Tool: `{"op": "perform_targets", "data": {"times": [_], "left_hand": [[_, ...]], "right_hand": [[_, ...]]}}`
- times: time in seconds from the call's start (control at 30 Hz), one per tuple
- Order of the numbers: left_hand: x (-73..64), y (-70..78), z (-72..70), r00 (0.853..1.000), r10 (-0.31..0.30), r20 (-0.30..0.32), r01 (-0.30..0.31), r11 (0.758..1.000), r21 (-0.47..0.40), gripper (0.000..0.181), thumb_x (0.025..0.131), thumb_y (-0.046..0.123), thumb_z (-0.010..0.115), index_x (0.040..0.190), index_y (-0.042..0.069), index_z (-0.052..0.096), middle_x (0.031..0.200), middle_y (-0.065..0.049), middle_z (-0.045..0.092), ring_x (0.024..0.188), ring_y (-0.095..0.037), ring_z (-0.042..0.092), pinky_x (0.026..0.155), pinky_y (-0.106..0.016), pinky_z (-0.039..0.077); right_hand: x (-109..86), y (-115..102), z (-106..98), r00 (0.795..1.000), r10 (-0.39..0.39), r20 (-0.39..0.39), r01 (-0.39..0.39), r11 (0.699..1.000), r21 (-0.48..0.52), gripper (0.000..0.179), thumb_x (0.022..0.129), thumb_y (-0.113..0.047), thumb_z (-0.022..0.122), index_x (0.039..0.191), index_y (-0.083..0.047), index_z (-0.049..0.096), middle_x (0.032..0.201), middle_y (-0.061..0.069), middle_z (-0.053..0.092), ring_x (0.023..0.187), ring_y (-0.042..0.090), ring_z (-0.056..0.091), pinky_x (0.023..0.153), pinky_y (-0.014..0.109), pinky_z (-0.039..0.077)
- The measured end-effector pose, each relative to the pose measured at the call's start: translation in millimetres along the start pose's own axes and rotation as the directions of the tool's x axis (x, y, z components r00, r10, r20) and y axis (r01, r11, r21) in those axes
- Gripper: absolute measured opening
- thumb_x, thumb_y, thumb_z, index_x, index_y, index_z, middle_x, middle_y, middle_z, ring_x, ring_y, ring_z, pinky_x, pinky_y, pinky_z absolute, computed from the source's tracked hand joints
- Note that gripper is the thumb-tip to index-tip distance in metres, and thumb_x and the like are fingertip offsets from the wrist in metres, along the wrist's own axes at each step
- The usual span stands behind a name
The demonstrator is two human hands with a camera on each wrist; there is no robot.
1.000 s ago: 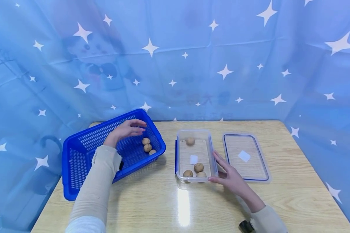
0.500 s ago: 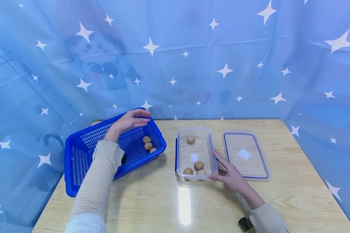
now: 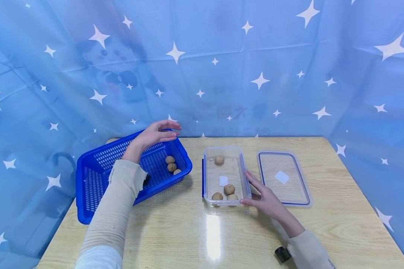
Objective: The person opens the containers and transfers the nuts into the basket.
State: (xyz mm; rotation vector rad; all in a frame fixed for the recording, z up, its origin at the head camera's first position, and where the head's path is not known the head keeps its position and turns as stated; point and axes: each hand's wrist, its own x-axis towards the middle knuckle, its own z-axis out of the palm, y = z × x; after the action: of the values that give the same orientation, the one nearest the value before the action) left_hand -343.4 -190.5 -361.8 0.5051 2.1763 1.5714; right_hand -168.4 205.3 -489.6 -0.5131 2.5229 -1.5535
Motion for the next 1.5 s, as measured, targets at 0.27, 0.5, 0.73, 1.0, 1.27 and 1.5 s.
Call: {"op": "perform_targets", "data": {"times": [0.27,0.5,0.73,1.0,1.27,1.5], "left_hand": [[3.0,9.6,11.4,0.999,0.032,0.017,-0.033,0.998,0.061,0.049,0.100,0.017,0.060,0.145,0.003,0.045,0.149,-0.016,0.049,0.137,-0.031,0.051,0.112,-0.044,0.046],[5.2,14.9,25.6,0.998,0.055,0.011,-0.056,0.992,0.109,0.045,0.100,0.020,0.060,0.142,0.006,0.049,0.146,-0.013,0.052,0.135,-0.031,0.053,0.113,-0.048,0.044],[10.8,23.7,39.6,0.996,0.088,0.028,-0.090,0.991,0.101,0.043,0.101,0.018,0.059,0.141,0.006,0.050,0.146,-0.015,0.052,0.134,-0.031,0.053,0.112,-0.047,0.045],[15.9,28.7,56.6,0.995,0.101,0.027,-0.103,0.992,0.075,0.042,0.100,0.015,0.060,0.140,0.007,0.051,0.146,-0.016,0.052,0.133,-0.030,0.055,0.111,-0.045,0.047],[21.9,29.2,74.5,0.986,0.147,-0.076,-0.148,0.989,-0.007,0.047,0.099,0.008,0.059,0.144,0.003,0.044,0.147,-0.019,0.050,0.135,-0.035,0.052,0.111,-0.046,0.046],[27.5,26.4,102.8,0.968,0.152,-0.201,-0.150,0.988,0.026,0.052,0.098,0.008,0.062,0.146,0.006,0.042,0.147,-0.018,0.050,0.133,-0.033,0.054,0.108,-0.044,0.049]], "right_hand": [[0.3,1,-1,1.000,0.003,0.002,-0.003,1.000,0.016,0.094,0.088,-0.019,0.076,0.160,-0.008,0.017,0.167,0.020,0.006,0.149,0.053,0.014,0.104,0.058,0.045],[0.5,3,0,1.000,0.006,0.003,-0.006,1.000,0.024,0.094,0.088,-0.019,0.076,0.160,-0.008,0.016,0.167,0.019,0.006,0.149,0.052,0.014,0.104,0.057,0.045],[1.1,3,0,1.000,-0.002,0.003,0.002,1.000,0.028,0.095,0.088,-0.019,0.076,0.160,-0.008,0.016,0.167,0.020,0.005,0.149,0.053,0.014,0.105,0.059,0.045],[1.5,5,1,1.000,-0.011,0.003,0.011,1.000,0.028,0.094,0.088,-0.018,0.076,0.160,-0.007,0.016,0.167,0.020,0.006,0.149,0.053,0.014,0.104,0.058,0.046],[1.8,4,0,1.000,-0.011,-0.001,0.011,0.999,0.031,0.094,0.087,-0.018,0.076,0.160,-0.007,0.016,0.167,0.022,0.006,0.149,0.053,0.014,0.104,0.059,0.045],[0.8,3,-1,1.000,-0.004,0.004,0.004,0.999,0.035,0.094,0.088,-0.018,0.076,0.160,-0.006,0.016,0.167,0.022,0.006,0.149,0.052,0.013,0.104,0.059,0.045]]}}
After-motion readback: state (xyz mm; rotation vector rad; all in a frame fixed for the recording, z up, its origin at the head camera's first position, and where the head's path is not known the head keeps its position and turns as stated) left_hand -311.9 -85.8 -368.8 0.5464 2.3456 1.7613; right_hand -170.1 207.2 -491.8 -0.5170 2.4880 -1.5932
